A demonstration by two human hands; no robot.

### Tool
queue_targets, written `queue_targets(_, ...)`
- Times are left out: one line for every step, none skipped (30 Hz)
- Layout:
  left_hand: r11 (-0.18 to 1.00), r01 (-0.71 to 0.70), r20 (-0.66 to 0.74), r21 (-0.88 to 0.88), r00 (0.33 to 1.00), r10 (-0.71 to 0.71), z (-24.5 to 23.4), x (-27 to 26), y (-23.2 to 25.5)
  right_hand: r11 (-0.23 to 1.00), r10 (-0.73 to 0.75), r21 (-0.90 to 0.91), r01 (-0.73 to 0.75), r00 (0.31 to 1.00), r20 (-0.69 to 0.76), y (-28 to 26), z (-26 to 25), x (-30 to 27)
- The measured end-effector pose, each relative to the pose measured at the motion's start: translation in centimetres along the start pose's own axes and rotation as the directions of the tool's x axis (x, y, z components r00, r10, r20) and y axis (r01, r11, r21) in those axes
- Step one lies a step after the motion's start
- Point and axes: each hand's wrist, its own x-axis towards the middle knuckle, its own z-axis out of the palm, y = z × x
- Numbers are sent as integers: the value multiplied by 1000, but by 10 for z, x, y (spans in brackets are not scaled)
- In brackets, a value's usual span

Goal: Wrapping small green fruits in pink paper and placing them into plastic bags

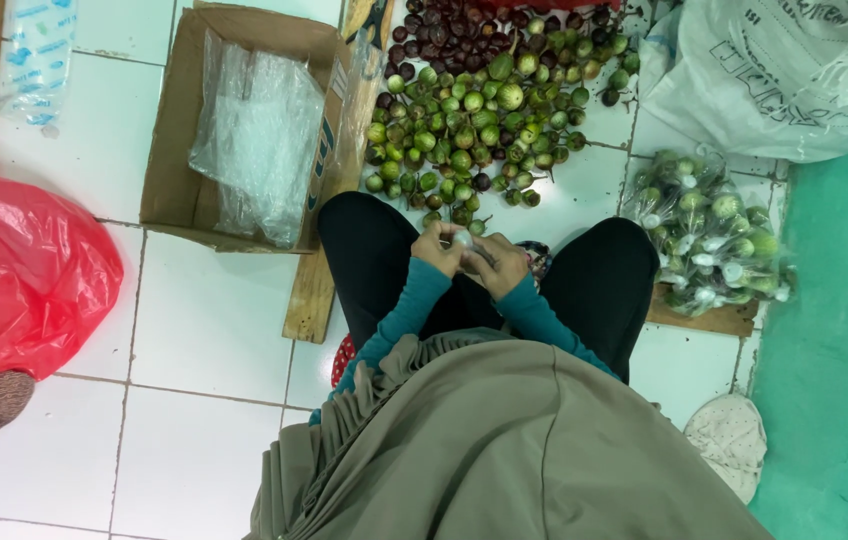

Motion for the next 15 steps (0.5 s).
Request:
queue_targets(1000,0,-2,-1,1000,0,-2,-5,10,1000,-1,0,1,1000,1,4,0,2)
queue_targets(1000,18,12,13,1000,-18,-3,-10,19,1000,-5,-5,5,1000,-9,8,0,3)
queue_targets(999,39,29,27,999,-40,-4,-17,27,1000,-5,-11,5,1000,-19,12,0,2)
queue_targets(999,43,30,26,999,-43,-5,-19,28,1000,-2,-11,2,1000,-17,16,1,1)
queue_targets(996,11,32,86,999,-14,-8,-18,30,998,15,61,-14,1000,-18,20,2,3)
queue_targets(989,-21,36,144,999,16,-10,-17,33,991,32,134,-29,999,-18,25,2,6)
queue_targets(989,-22,36,146,999,17,-11,-21,33,991,32,134,-29,999,-20,20,0,6)
queue_targets(946,-302,3,119,953,304,-12,-25,34,981,35,189,-33,999,-10,15,-1,7)
queue_targets(824,-557,-37,102,826,563,-12,-30,34,969,40,243,-39,999,0,10,-2,6)
queue_targets(824,-557,-34,103,826,563,-17,-35,41,969,43,244,-41,999,-2,12,-1,7)
queue_targets(794,-607,13,33,795,607,-22,-40,47,956,58,289,-56,998,3,13,0,7)
queue_targets(759,-650,57,-40,757,651,-27,-46,53,940,72,333,-71,997,8,14,1,6)
queue_targets(760,-648,53,-39,759,649,-27,-45,49,940,71,334,-71,997,11,10,-2,7)
queue_targets(814,-577,48,-72,813,580,-28,-45,45,957,59,285,-57,998,2,6,-5,7)
queue_targets(858,-503,44,-105,859,509,-28,-43,42,972,43,233,-40,999,-8,2,-9,10)
